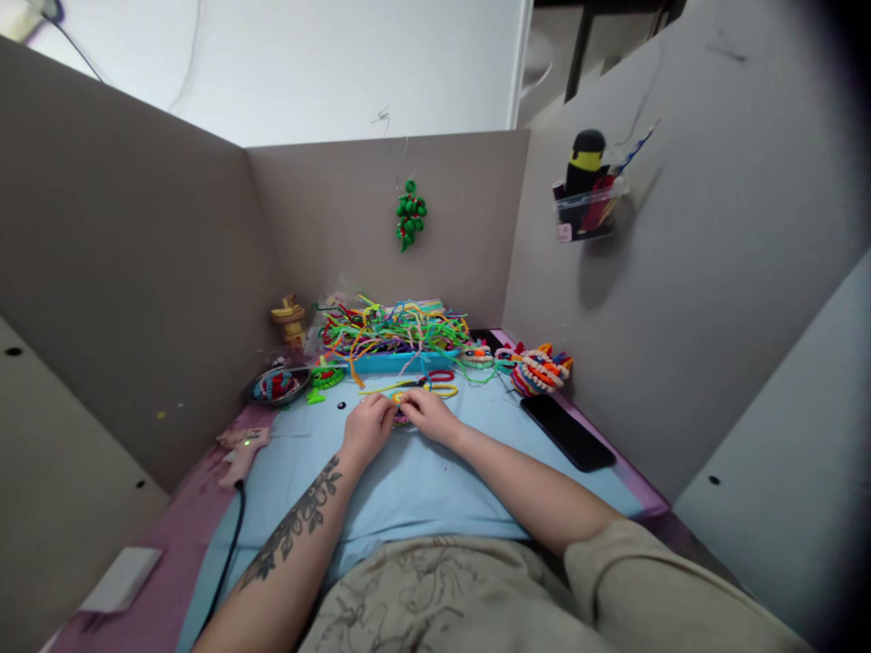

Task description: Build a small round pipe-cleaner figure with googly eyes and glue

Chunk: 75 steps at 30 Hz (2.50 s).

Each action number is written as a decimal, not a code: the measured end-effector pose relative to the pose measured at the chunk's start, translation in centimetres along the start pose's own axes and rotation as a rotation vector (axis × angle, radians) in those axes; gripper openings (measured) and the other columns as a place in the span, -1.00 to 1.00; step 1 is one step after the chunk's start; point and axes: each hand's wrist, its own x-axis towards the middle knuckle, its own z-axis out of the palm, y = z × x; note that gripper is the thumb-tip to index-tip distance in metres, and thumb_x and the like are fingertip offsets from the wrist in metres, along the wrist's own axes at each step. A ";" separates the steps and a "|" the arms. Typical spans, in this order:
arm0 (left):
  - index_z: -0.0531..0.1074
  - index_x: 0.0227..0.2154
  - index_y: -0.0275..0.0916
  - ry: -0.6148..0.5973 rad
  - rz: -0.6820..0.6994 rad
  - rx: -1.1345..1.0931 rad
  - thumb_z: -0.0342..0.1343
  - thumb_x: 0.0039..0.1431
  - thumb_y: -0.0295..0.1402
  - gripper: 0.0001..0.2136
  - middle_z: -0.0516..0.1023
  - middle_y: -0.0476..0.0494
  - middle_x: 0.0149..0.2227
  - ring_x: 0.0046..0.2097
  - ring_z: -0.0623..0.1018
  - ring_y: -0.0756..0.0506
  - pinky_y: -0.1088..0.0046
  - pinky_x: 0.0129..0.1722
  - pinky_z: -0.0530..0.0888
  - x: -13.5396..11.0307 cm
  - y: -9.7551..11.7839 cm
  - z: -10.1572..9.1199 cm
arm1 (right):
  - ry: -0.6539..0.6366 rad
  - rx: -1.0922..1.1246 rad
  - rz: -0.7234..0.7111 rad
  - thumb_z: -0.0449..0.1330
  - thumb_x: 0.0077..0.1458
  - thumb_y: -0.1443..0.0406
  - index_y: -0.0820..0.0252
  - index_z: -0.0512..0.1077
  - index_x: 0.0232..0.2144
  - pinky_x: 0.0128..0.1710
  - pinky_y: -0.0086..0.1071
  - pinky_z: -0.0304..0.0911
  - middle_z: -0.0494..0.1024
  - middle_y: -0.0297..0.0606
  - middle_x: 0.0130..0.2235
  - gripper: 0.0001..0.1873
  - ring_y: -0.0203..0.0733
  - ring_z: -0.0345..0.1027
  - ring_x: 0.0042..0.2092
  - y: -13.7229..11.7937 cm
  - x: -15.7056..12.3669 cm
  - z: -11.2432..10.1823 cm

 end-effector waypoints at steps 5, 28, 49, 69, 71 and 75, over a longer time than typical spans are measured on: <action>0.39 -0.46 -0.22 0.059 -0.102 -0.109 -0.05 0.12 -0.40 -0.87 0.42 -0.10 -0.41 -0.30 0.41 -0.05 0.44 -0.27 0.34 0.2 0.0 -0.4 | 0.054 0.069 0.024 0.08 0.01 0.40 0.21 0.42 -0.38 -0.31 -0.45 0.16 0.47 -0.31 -0.39 -0.87 -0.29 0.29 -0.34 0.1 0.1 0.0; 0.39 -0.56 -0.28 0.218 -0.449 -0.592 0.04 -0.01 -0.28 -0.83 0.43 -0.04 -0.52 -0.39 0.42 -0.03 0.48 -0.34 0.34 0.8 0.3 0.5 | 0.099 0.502 0.234 0.13 -0.09 0.27 0.23 0.31 -0.50 -0.50 -0.50 0.09 0.32 -0.43 -0.54 -0.88 -0.37 0.17 -0.50 0.4 0.6 1.3; 0.41 -0.53 -0.30 0.306 -0.607 -0.838 0.12 -0.10 -0.30 -0.85 0.42 -0.01 -0.55 -0.46 0.37 0.01 0.50 -0.38 0.32 0.8 0.7 1.9 | 0.213 0.679 0.272 0.21 -0.17 0.26 0.22 0.31 -0.52 -0.44 -0.47 0.12 0.32 -0.43 -0.53 -0.84 -0.37 0.19 -0.48 -0.2 0.6 1.9; 0.37 -0.57 -0.26 0.195 -0.353 -0.512 0.01 -0.01 -0.32 -0.85 0.42 -0.05 -0.50 -0.39 0.40 -0.04 0.44 -0.32 0.33 0.7 0.4 1.2 | 0.197 0.369 0.182 0.04 -0.09 0.33 0.20 0.28 -0.55 -0.40 -0.44 0.10 0.30 -0.39 -0.51 -0.93 -0.30 0.17 -0.43 0.0 1.0 0.6; 0.37 -0.57 -0.26 0.201 -0.357 -0.514 0.02 -0.01 -0.31 -0.85 0.41 -0.05 -0.50 -0.39 0.40 -0.04 0.44 -0.32 0.33 0.7 0.4 1.2 | 0.190 0.387 0.188 0.05 -0.10 0.33 0.20 0.29 -0.55 -0.39 -0.44 0.11 0.31 -0.39 -0.51 -0.94 -0.30 0.18 -0.43 0.0 1.1 0.5; 0.38 -0.56 -0.26 0.220 -0.394 -0.517 0.03 0.00 -0.29 -0.84 0.42 -0.04 -0.51 -0.38 0.41 -0.04 0.45 -0.32 0.34 0.7 0.2 1.1 | 0.163 0.482 0.245 0.11 -0.11 0.29 0.23 0.34 -0.52 -0.39 -0.44 0.14 0.37 -0.37 -0.51 -0.90 -0.30 0.23 -0.44 -0.2 1.0 0.4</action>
